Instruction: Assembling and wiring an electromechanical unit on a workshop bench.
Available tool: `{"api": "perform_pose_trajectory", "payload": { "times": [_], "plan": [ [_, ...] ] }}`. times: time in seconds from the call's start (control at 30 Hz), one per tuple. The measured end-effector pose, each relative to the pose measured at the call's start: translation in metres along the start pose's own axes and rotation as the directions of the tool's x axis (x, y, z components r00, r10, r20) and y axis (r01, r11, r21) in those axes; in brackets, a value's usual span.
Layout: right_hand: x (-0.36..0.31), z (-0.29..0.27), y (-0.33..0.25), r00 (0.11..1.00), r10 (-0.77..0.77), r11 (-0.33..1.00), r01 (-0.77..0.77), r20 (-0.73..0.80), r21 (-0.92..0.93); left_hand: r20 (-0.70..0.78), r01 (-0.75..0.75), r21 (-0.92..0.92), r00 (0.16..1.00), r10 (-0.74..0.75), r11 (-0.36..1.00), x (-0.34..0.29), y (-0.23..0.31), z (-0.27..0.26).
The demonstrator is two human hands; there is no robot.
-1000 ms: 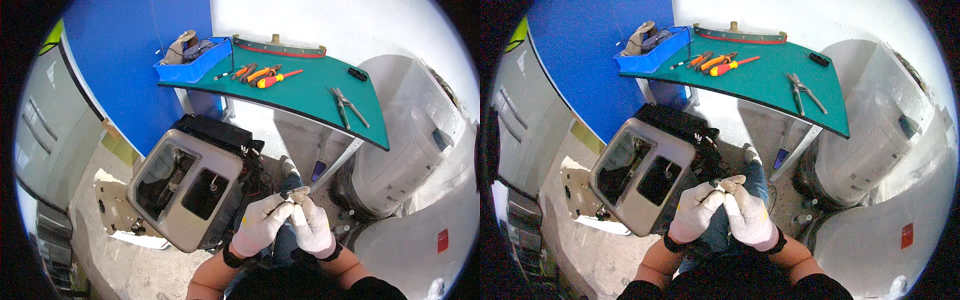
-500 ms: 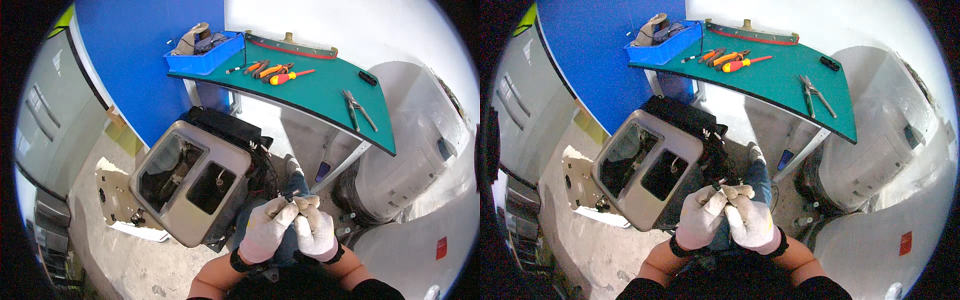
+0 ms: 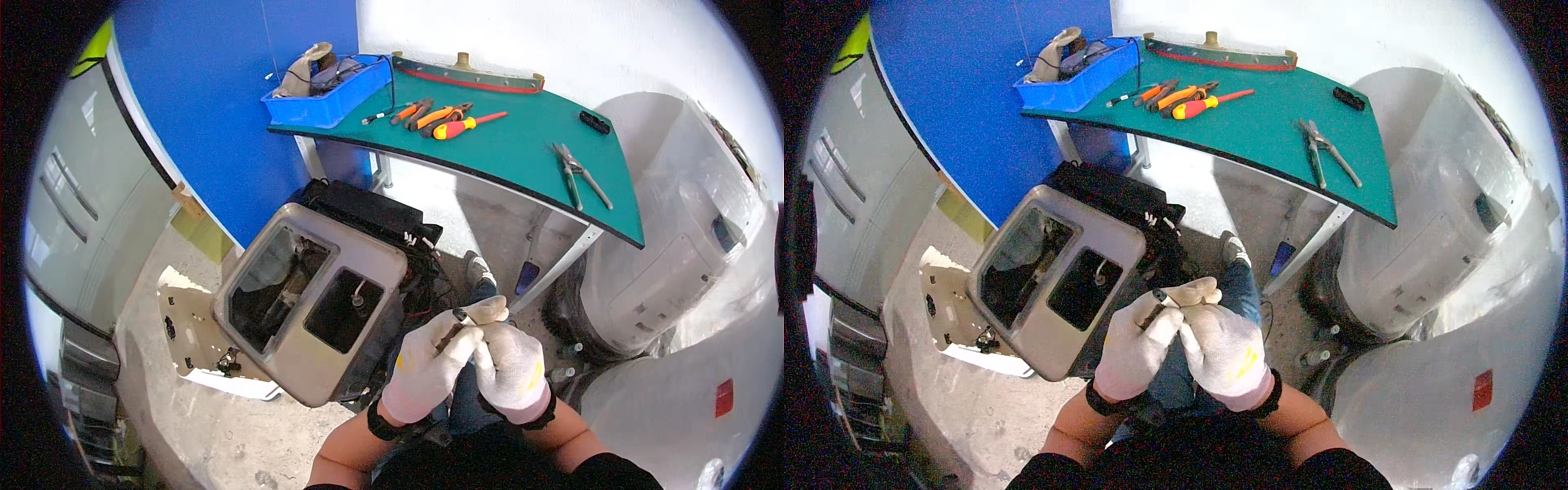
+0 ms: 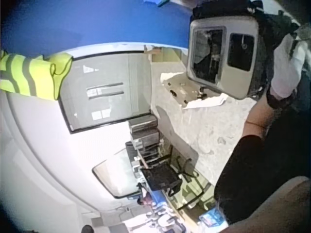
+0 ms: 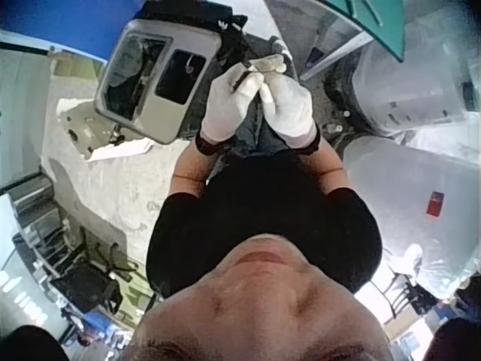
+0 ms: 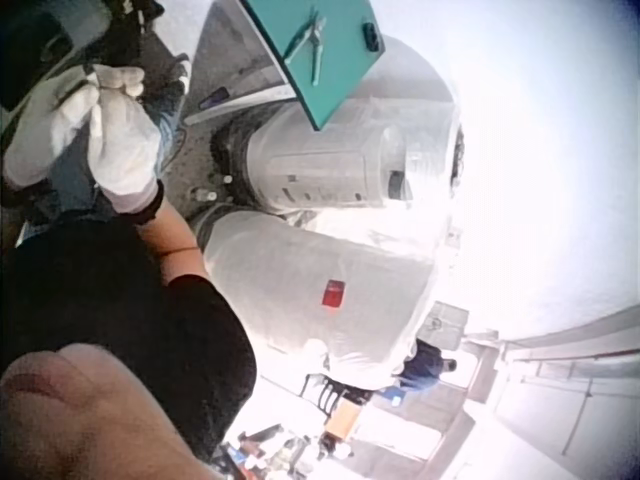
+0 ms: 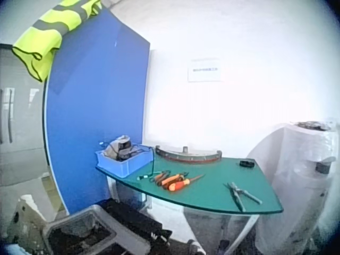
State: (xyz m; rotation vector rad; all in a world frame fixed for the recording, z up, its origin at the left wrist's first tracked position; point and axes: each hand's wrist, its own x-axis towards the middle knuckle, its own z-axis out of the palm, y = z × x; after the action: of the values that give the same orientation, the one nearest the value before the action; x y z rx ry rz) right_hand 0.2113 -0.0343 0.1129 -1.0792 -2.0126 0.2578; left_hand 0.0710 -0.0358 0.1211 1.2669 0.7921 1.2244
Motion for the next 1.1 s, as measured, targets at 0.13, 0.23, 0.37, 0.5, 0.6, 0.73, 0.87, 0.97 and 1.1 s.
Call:
{"api": "perform_pose_trajectory", "payload": {
  "times": [0.13, 0.23, 0.37, 0.5, 0.6, 0.73, 0.87, 0.97, 1.1],
  "plan": [
    [-0.002, -0.002, 0.003, 0.998, -0.036, 0.999, 0.037, 0.061, -0.017, -0.091, -0.001, -0.191, 0.996, -0.017, 0.982, -0.005, -0.012, 0.005],
    [-0.001, -0.008, 0.001, 0.993, -0.029, 1.0, 0.029, 0.112, -0.001, -0.076, 0.059, -0.316, 0.993, -0.087, 0.947, -0.007, -0.016, 0.006],
    [-0.006, -0.01, 0.009, 0.995, -0.02, 0.992, 0.007, 0.096, 0.129, 0.002, 0.1, -0.331, 0.994, -0.105, 0.938, -0.005, -0.016, -0.002],
    [-0.012, -0.008, 0.013, 0.999, -0.021, 0.987, 0.028, -0.044, 0.157, -0.049, -0.103, -0.161, 0.994, 0.096, 0.982, 0.001, -0.009, -0.002],
    [-0.008, -0.014, 0.014, 0.996, 0.088, 0.988, -0.084, -0.023, 0.127, -0.234, -0.099, -0.126, 0.97, 0.068, 0.987, 0.0, 0.001, 0.003],
    [-0.001, -0.016, 0.013, 1.0, 0.024, 0.993, -0.024, -0.002, 0.119, -0.201, -0.146, 0.41, 0.949, 0.245, 0.901, -0.001, 0.005, -0.006],
    [-0.001, -0.017, 0.018, 0.999, -0.052, 0.992, 0.05, 0.017, 0.114, -0.015, -0.233, 0.648, 0.948, 0.318, 0.725, 0.004, 0.021, -0.009],
    [0.003, -0.025, 0.019, 0.986, -0.128, 0.988, 0.117, 0.112, 0.096, 0.119, -0.248, 0.647, 0.967, 0.226, 0.721, 0.006, 0.032, -0.018],
    [0.01, -0.038, 0.013, 0.94, -0.216, 0.975, 0.19, 0.263, 0.118, 0.259, -0.262, 0.684, 0.96, 0.109, 0.681, 0.004, 0.037, -0.027]
  ]
}}
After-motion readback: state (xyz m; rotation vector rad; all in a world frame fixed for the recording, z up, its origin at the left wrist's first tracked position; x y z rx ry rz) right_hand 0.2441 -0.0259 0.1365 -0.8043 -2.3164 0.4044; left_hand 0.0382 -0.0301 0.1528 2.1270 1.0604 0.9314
